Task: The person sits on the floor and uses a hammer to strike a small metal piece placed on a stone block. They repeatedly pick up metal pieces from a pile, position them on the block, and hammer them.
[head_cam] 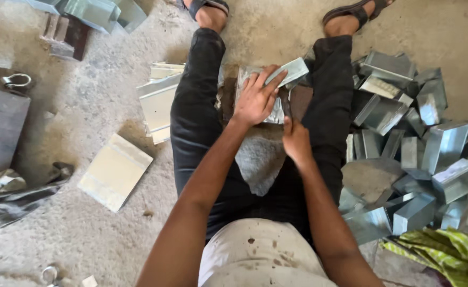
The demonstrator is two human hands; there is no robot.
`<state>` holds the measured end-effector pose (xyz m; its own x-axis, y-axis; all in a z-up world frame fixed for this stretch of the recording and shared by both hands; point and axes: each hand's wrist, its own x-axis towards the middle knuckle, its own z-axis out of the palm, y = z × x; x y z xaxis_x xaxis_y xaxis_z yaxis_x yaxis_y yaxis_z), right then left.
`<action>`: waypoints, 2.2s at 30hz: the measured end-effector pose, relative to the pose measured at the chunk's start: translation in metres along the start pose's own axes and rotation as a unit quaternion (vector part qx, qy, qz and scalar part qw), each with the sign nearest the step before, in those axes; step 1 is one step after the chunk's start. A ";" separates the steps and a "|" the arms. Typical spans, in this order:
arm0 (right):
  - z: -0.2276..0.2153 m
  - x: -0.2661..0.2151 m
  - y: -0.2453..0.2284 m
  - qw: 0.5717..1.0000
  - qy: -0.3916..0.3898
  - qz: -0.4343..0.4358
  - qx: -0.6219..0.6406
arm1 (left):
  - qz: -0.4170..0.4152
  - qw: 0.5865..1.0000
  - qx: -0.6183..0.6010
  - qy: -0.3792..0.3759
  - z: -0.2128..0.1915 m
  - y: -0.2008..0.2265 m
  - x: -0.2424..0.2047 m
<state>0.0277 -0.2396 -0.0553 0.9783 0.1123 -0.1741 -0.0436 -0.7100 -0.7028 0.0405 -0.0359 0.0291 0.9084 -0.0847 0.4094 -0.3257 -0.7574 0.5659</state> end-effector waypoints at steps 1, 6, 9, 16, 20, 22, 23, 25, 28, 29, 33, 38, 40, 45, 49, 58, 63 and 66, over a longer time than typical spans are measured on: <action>-0.001 0.009 -0.001 1.000 -0.013 -0.004 -0.018 | 0.005 1.000 -0.003 0.002 -0.004 -0.004 0.007; -0.028 0.016 -0.002 0.999 -0.032 -0.025 0.009 | 0.019 1.000 -0.001 0.004 -0.011 -0.004 0.016; -0.017 0.004 -0.022 0.998 0.053 -0.038 -0.001 | 0.015 1.000 -0.004 0.003 -0.007 -0.003 0.013; -0.020 0.013 -0.020 0.999 0.024 -0.038 -0.013 | 0.011 1.000 -0.010 -0.004 -0.005 -0.006 0.013; -0.023 0.019 -0.006 0.995 -0.052 0.083 0.012 | 0.022 1.000 -0.015 0.010 -0.006 -0.013 0.018; -0.016 0.005 0.006 0.996 -0.059 0.069 0.009 | 0.012 1.000 -0.026 -0.002 -0.003 -0.013 0.010; -0.007 0.003 0.012 1.000 -0.018 -0.017 -0.016 | 0.028 0.999 -0.019 0.008 0.000 -0.014 0.009; 0.007 -0.003 0.020 0.992 0.015 -0.120 -0.025 | 0.067 0.997 -0.006 0.040 0.000 -0.019 0.013; -0.005 -0.004 0.021 0.985 -0.128 0.034 0.114 | 0.065 0.998 -0.024 0.013 -0.002 -0.025 0.019; -0.008 0.000 0.016 0.973 -0.156 0.076 0.153 | 0.057 0.998 -0.017 -0.001 -0.003 -0.029 0.021; -0.007 -0.018 0.026 0.952 -0.167 0.092 0.238 | 0.044 0.998 0.029 -0.024 0.007 -0.036 0.016; 0.001 -0.030 0.025 0.939 -0.119 0.210 0.243 | 0.019 0.989 0.055 0.136 0.011 -0.067 0.018; -0.005 -0.037 0.033 0.909 -0.162 0.197 0.331 | -0.028 0.978 0.024 0.206 0.020 -0.091 0.009; -0.003 -0.038 0.027 0.903 -0.139 0.187 0.361 | -0.239 0.941 -0.093 0.221 0.002 -0.109 -0.038; 0.001 -0.035 0.024 0.897 -0.100 0.193 0.385 | -0.373 0.923 -0.040 0.090 -0.004 -0.083 -0.057; 0.003 -0.034 0.031 0.882 -0.070 0.202 0.419 | -0.117 0.981 0.152 0.012 0.023 -0.036 -0.077; 0.010 -0.040 0.029 0.953 0.026 -0.005 0.301 | -0.046 0.979 0.191 -0.051 0.045 -0.022 -0.090; 0.012 -0.032 0.030 0.952 0.115 -0.253 0.126 | -0.010 0.972 0.224 -0.067 0.053 -0.021 -0.092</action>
<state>-0.0071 -0.2564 -0.0793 0.9044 0.2196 0.3659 0.4259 -0.4121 -0.8055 -0.0220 -0.0463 -0.0581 0.9492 -0.1288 0.2870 -0.1889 -0.9629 0.1926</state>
